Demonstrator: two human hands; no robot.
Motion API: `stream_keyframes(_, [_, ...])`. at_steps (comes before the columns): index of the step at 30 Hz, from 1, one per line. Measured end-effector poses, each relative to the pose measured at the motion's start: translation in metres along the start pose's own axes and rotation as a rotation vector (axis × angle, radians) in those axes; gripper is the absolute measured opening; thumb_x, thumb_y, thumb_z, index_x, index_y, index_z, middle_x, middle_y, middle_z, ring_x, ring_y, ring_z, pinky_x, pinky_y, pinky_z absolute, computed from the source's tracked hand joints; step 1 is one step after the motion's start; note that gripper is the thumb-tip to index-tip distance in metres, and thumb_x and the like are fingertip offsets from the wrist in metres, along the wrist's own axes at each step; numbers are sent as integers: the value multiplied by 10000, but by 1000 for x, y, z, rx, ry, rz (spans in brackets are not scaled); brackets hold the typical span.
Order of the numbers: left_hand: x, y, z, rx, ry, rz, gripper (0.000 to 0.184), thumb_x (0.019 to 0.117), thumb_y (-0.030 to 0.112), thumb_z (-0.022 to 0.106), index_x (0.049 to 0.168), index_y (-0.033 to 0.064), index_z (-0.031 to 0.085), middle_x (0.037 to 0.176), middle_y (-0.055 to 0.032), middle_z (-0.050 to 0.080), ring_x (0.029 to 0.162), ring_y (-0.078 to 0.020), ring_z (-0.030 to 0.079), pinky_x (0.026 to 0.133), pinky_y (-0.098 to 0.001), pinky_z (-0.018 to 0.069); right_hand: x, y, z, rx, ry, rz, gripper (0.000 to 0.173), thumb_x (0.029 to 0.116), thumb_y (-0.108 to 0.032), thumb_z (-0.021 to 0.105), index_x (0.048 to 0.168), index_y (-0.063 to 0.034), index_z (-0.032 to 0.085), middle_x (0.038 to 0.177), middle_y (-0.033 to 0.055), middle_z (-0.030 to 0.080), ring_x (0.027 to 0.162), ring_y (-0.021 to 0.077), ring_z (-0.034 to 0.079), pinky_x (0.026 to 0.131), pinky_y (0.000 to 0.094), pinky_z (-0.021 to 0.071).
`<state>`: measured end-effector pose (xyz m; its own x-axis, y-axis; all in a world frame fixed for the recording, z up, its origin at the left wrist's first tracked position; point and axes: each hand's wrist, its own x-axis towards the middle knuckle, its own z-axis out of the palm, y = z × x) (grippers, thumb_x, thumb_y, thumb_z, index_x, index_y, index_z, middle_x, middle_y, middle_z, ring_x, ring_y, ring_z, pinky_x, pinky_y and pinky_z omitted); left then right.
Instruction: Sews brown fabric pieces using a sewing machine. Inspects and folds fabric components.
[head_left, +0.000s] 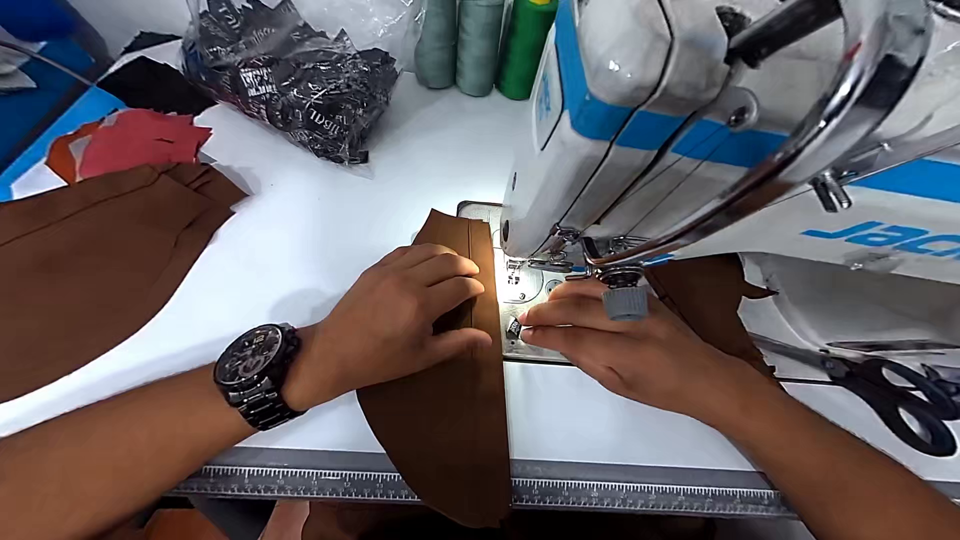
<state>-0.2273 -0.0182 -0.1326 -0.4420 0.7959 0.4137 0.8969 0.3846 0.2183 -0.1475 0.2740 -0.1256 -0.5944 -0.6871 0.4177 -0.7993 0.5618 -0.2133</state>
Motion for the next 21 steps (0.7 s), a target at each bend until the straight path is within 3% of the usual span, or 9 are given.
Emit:
stream_keyframes(3, [-1,-1,2,35,-69,-47,590,921,647,574,1167,140,751,1292,-58,683,1270,-245,601,1015,-445,508,0,0,6,-48,-86,-8,248,1025,-185,550,1156,-205,760,1184,-30,709,1149,166,625,947,340,511])
stream_keyframes(7, [1,-6,0,20,-75,-43,572,919,632,584,1150,137,756,1297,-56,684,1274,-247,600,1043,-449,492,-2,2,4,-45,-38,31,251,1015,-200,552,1149,-212,763,1134,-9,715,1026,168,649,845,335,529])
stream_keyframes(10, [4,-6,0,-4,-34,-57,549,951,594,572,1169,122,749,1315,-69,682,1284,-251,602,1077,-457,477,-3,4,-1,-8,24,50,230,1003,-209,561,1089,-199,773,1120,4,727,1043,162,667,874,348,552])
stream_keyframes(15, [14,-18,10,30,-158,-115,773,942,713,483,1405,109,619,1498,-97,559,1436,-274,470,1187,-502,357,-2,1,8,111,-34,-12,223,1037,-314,573,1165,-250,745,1252,-1,671,1227,168,592,1022,366,508])
stream_keyframes(19, [23,-41,5,-24,-230,-38,756,936,697,512,1412,118,609,1514,-96,534,1448,-273,444,1196,-521,320,-3,-9,18,67,-115,-18,270,1057,-390,533,1246,-301,705,1325,-30,651,1277,181,555,1059,409,438])
stream_keyframes(21, [26,-49,5,-36,-231,-28,756,934,698,515,1416,123,609,1524,-85,525,1452,-263,437,1198,-510,316,-3,-9,17,39,-107,-23,259,1063,-380,523,1222,-283,703,1311,-33,657,1266,180,567,1051,410,449])
